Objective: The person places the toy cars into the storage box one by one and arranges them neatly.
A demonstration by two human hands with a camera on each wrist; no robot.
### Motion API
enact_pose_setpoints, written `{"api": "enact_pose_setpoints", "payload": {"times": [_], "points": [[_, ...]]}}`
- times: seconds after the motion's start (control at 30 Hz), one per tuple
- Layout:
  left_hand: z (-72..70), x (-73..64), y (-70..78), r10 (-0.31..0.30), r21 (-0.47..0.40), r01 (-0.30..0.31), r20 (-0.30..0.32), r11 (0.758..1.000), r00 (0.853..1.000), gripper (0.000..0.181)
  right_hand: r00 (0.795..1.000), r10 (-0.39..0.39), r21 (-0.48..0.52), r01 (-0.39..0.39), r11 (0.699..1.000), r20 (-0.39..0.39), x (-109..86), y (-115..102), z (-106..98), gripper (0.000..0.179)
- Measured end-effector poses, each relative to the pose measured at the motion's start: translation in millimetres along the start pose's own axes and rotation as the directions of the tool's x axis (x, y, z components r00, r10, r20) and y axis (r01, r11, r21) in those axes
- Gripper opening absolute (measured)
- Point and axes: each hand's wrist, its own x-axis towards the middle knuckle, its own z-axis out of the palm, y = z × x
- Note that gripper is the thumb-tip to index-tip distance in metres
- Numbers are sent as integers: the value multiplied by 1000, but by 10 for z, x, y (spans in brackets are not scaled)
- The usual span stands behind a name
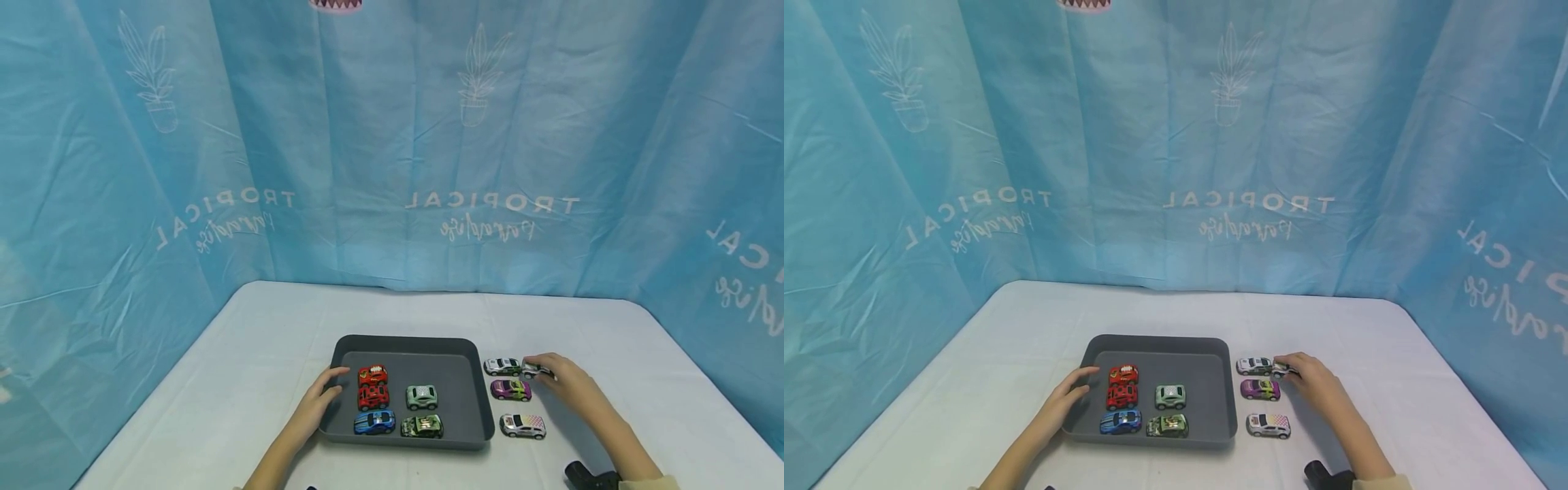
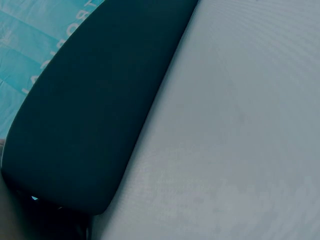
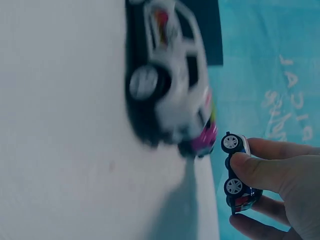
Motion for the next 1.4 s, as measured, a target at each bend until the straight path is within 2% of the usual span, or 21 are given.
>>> {"api": "enact_pose_setpoints", "payload": {"times": [0.13,0.3,0.67,0.73,1.03,1.27,1.4], "points": [[2,-1,3,-10,-1,10,5,1000,1000,38,999,-33,17,34,999,-33,-16,-141,-20,33],[5,-7,3,-12,-8,12,7,1000,1000,38,985,-126,-15,125,992,-121,-31,-328,-10,38],[-2,10,-2,-9,-5,9,5,1000,1000,38,958,-266,-80,258,963,-109,118,-845,65,39],[-2,12,-2,-9,-5,9,5,1000,1000,38,956,-277,-72,271,960,-100,162,-931,102,38],[0,9,-3,-9,-8,9,7,1000,1000,38,922,-385,8,385,923,-47,428,-1218,276,37],[-3,9,-9,-6,-5,6,6,1000,1000,37,936,-340,50,337,940,87,635,-1381,429,33],[-4,8,-12,-1,-5,1,5,1000,1000,37,936,-310,49,306,951,166,728,-1463,515,31]]}}
